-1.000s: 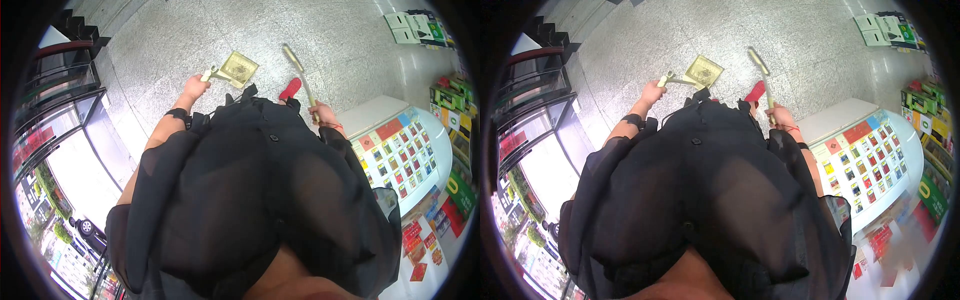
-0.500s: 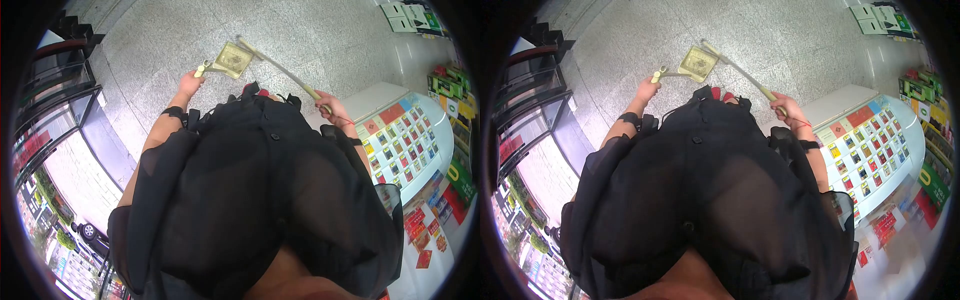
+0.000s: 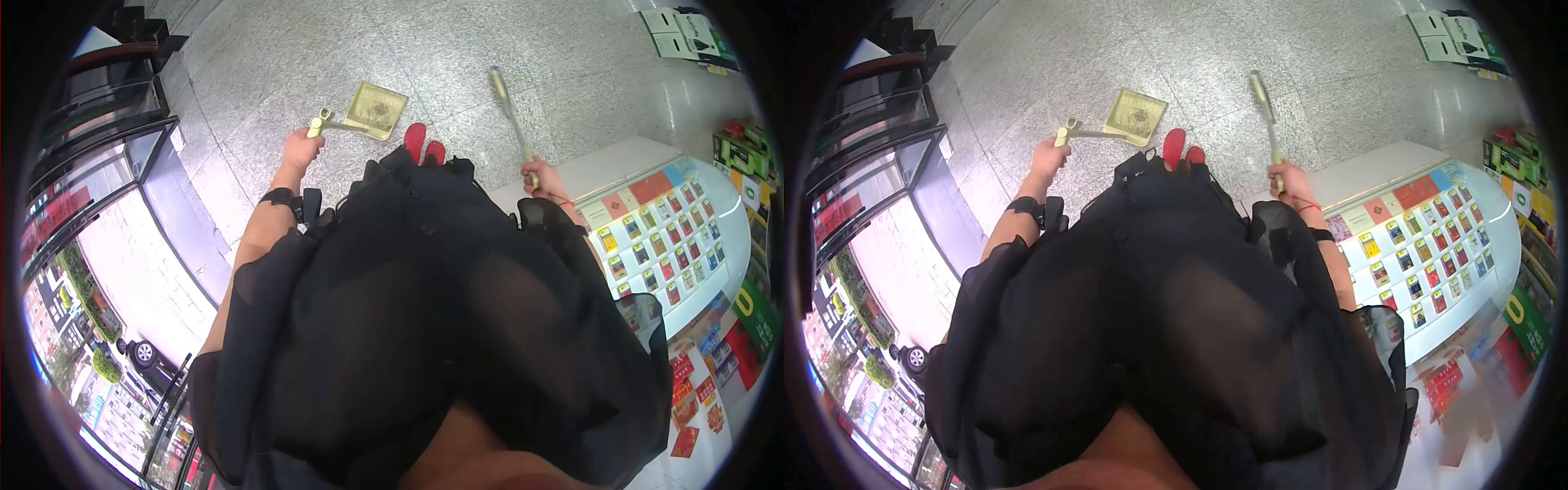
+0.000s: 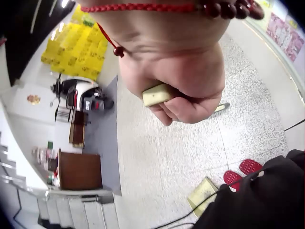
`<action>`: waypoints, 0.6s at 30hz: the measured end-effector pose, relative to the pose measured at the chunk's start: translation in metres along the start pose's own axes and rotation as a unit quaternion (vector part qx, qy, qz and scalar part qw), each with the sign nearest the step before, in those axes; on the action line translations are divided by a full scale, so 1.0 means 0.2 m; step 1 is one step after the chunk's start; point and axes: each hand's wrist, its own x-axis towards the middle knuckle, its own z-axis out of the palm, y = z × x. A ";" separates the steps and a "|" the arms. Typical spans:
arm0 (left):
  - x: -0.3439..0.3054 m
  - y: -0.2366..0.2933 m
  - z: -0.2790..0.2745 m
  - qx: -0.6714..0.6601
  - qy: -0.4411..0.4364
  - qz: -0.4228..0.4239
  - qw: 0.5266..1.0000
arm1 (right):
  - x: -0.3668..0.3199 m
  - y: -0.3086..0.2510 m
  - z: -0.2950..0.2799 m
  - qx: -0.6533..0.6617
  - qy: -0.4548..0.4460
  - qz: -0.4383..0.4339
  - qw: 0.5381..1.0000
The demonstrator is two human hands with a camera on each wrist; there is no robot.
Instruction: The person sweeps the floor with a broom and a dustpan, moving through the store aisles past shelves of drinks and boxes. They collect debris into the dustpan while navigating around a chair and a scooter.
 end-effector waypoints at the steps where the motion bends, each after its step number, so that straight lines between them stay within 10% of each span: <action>1: -0.01 -0.01 0.00 0.003 0.003 -0.008 1.000 | 0.01 0.04 0.05 -0.043 0.001 0.004 0.999; 11: -0.06 -0.09 0.05 -0.045 -0.004 -0.007 0.999 | -0.14 -0.14 0.47 -0.225 -0.150 0.018 0.963; 18: 0.02 -0.32 -0.18 -0.074 0.029 0.010 0.997 | -0.29 -0.20 0.64 -0.218 -0.066 -0.031 0.973</action>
